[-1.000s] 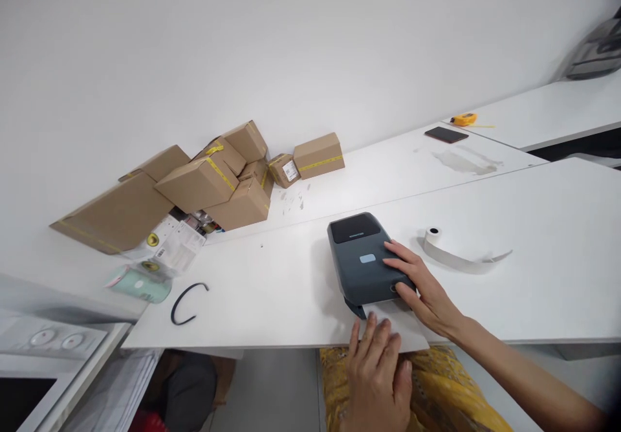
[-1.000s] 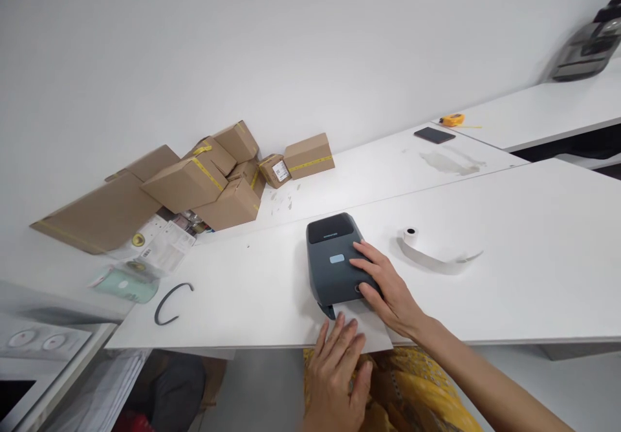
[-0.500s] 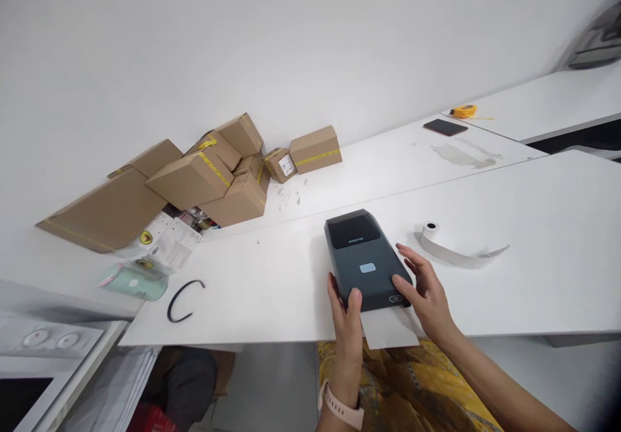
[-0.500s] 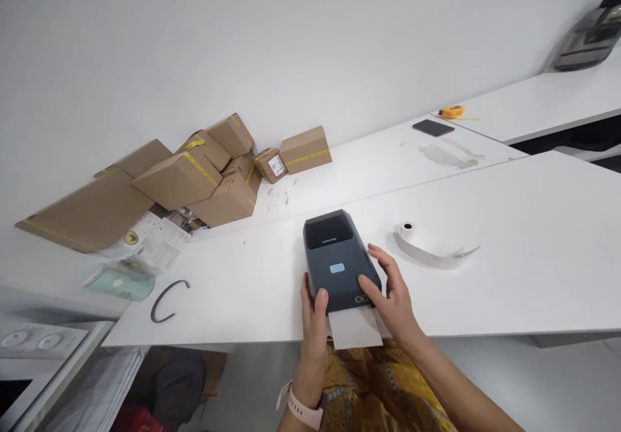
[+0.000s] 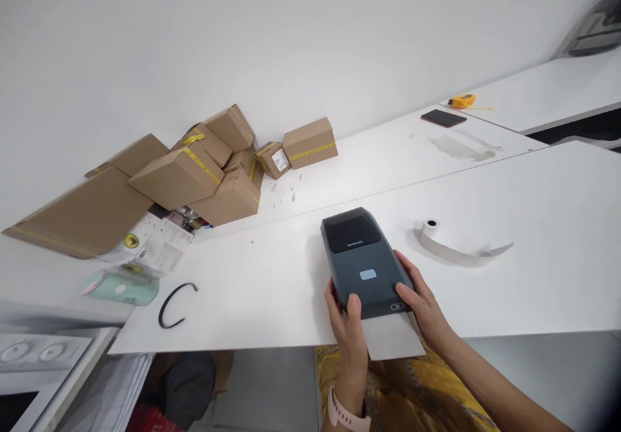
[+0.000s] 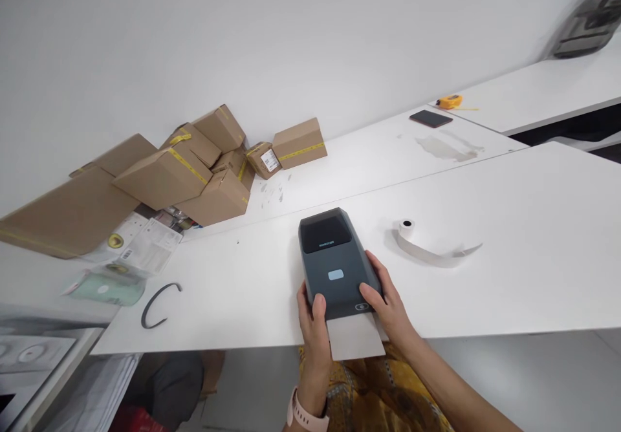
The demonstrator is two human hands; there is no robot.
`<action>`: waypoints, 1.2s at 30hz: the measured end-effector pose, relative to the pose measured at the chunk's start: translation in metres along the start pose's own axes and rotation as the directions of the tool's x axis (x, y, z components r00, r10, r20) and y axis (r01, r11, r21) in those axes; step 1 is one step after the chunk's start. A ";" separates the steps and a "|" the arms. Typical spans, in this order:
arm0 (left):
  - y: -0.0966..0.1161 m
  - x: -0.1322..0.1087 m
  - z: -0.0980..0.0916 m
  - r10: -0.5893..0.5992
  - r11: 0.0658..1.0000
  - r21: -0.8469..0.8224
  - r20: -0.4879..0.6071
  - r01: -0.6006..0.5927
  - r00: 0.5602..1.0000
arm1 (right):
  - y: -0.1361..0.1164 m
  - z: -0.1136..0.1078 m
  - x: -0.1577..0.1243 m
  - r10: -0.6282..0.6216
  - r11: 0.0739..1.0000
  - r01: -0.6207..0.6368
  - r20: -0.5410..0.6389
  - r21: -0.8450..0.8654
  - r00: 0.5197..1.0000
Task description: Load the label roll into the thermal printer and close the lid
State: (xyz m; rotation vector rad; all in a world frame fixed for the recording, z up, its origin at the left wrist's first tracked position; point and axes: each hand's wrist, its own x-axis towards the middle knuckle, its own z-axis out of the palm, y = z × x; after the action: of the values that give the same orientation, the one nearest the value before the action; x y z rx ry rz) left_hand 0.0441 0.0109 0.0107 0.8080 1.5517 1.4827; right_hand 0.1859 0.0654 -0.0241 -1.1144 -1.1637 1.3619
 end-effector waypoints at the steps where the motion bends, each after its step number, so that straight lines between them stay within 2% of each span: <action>1: -0.003 0.001 0.000 0.008 1.000 0.008 -0.015 -0.008 1.000 | 0.001 0.000 0.000 -0.008 1.000 0.008 -0.005 0.001 1.000; 8: -0.020 0.004 0.001 0.067 0.997 0.052 -0.092 -0.063 0.993 | 0.009 0.003 -0.002 -0.079 0.996 0.080 -0.049 0.024 0.996; 14: -0.020 0.005 0.000 0.158 0.987 0.040 -0.100 -0.155 0.982 | 0.008 0.007 -0.001 -0.141 0.990 0.140 -0.073 -0.022 0.987; 28: -0.012 0.004 -0.004 0.097 0.972 -0.214 -0.004 -0.096 0.995 | 0.000 0.005 0.003 -0.100 0.994 0.101 -0.020 0.047 0.995; 36: -0.021 0.013 0.000 0.138 0.974 -0.170 -0.082 -0.150 0.987 | 0.013 0.008 0.010 -0.201 0.978 0.198 -0.058 -0.062 0.978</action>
State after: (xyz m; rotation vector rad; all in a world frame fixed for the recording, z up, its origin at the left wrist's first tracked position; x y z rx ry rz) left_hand 0.0399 0.0196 -0.0119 0.7858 1.4127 1.7432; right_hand 0.1755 0.0739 -0.0362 -1.0421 -1.2384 1.1382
